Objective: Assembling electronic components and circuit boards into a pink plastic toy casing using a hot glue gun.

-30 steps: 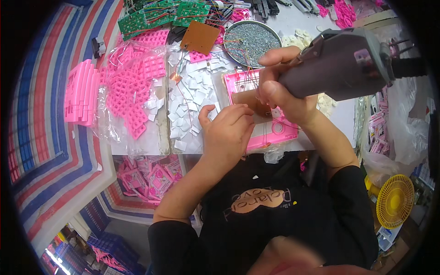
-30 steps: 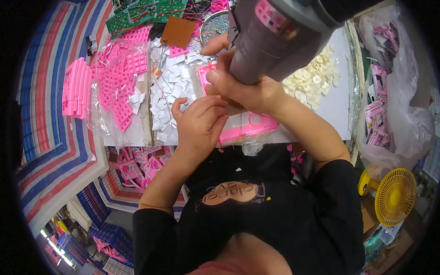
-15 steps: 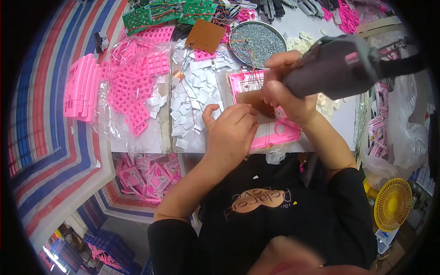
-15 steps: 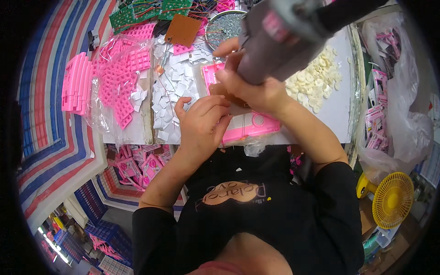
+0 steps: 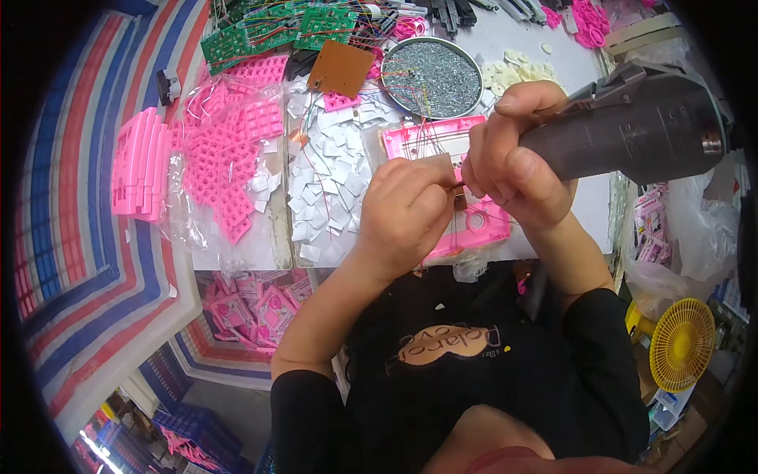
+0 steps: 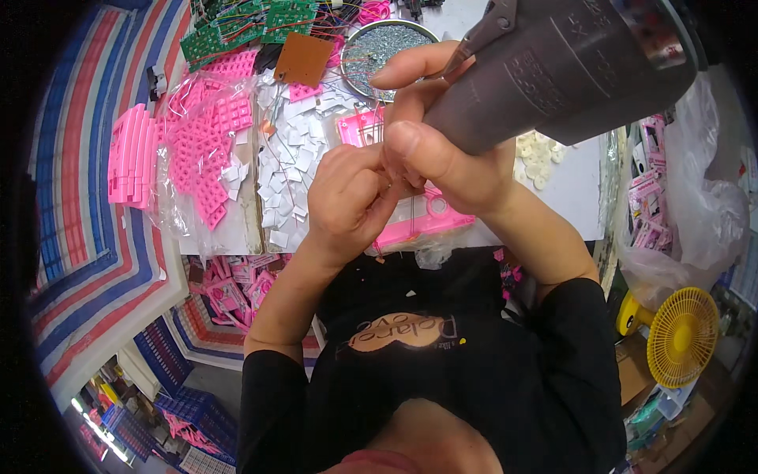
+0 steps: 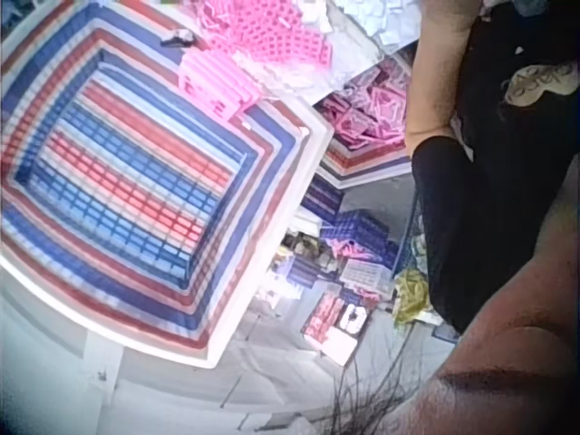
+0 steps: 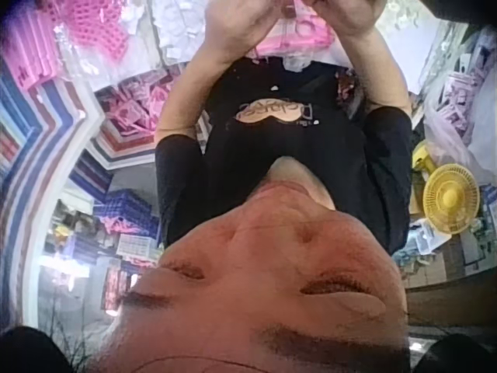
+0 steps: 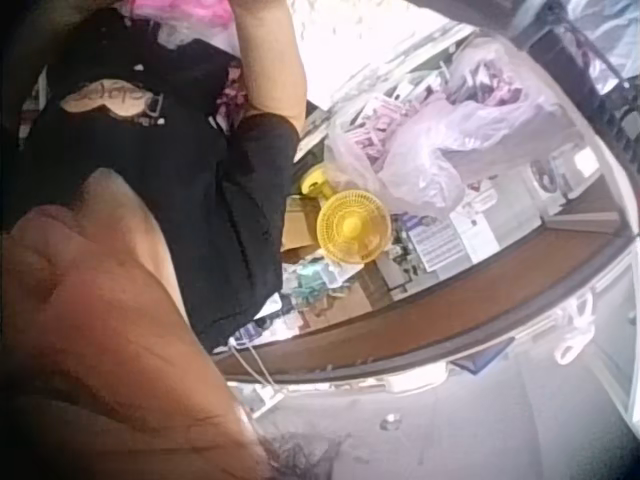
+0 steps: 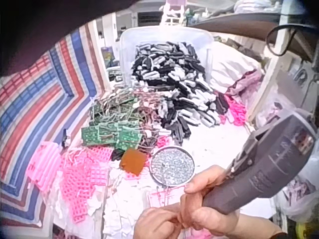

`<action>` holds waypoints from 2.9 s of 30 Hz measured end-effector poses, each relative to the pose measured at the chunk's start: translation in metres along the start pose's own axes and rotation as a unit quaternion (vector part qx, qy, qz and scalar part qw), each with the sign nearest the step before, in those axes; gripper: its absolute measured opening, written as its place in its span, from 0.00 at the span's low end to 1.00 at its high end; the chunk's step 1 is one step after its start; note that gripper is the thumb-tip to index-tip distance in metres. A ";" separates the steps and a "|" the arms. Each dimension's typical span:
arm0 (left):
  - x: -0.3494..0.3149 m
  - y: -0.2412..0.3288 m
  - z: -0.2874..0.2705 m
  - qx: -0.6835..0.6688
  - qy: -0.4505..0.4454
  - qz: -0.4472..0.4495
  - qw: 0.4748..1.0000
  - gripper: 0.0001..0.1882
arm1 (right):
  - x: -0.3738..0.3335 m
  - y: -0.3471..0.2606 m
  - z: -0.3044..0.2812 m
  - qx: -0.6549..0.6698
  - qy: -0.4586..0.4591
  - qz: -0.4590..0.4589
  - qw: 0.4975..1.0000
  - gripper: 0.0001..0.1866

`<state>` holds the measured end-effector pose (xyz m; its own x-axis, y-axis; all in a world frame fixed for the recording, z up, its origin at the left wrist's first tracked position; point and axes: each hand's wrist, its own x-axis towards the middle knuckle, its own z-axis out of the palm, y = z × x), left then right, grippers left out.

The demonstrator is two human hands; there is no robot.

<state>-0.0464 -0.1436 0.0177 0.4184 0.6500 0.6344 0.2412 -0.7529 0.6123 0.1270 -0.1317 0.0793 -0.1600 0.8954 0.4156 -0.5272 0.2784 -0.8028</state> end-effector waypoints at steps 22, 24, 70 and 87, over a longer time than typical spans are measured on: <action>-0.003 0.006 0.006 -0.030 0.025 -0.058 0.998 0.12 | 0.000 -0.008 0.003 -0.002 -0.009 -0.028 1.000 0.21; -0.004 0.006 0.004 -0.014 0.015 -0.052 0.998 0.12 | -0.001 -0.008 0.003 -0.005 -0.010 -0.028 1.000 0.21; -0.029 0.016 -0.003 0.019 0.014 -0.094 0.995 0.08 | -0.017 0.003 0.014 0.010 -0.016 0.003 1.000 0.20; -0.045 0.001 -0.036 0.093 0.020 -0.175 0.980 0.10 | -0.036 0.023 0.012 -0.120 -0.048 0.053 0.990 0.16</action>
<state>-0.0971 -0.1697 0.0065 0.2484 0.8723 0.4212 0.5212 -0.4869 0.7009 0.1108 -0.1619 0.0511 -0.2892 0.8896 0.3536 -0.2918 0.2699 -0.9176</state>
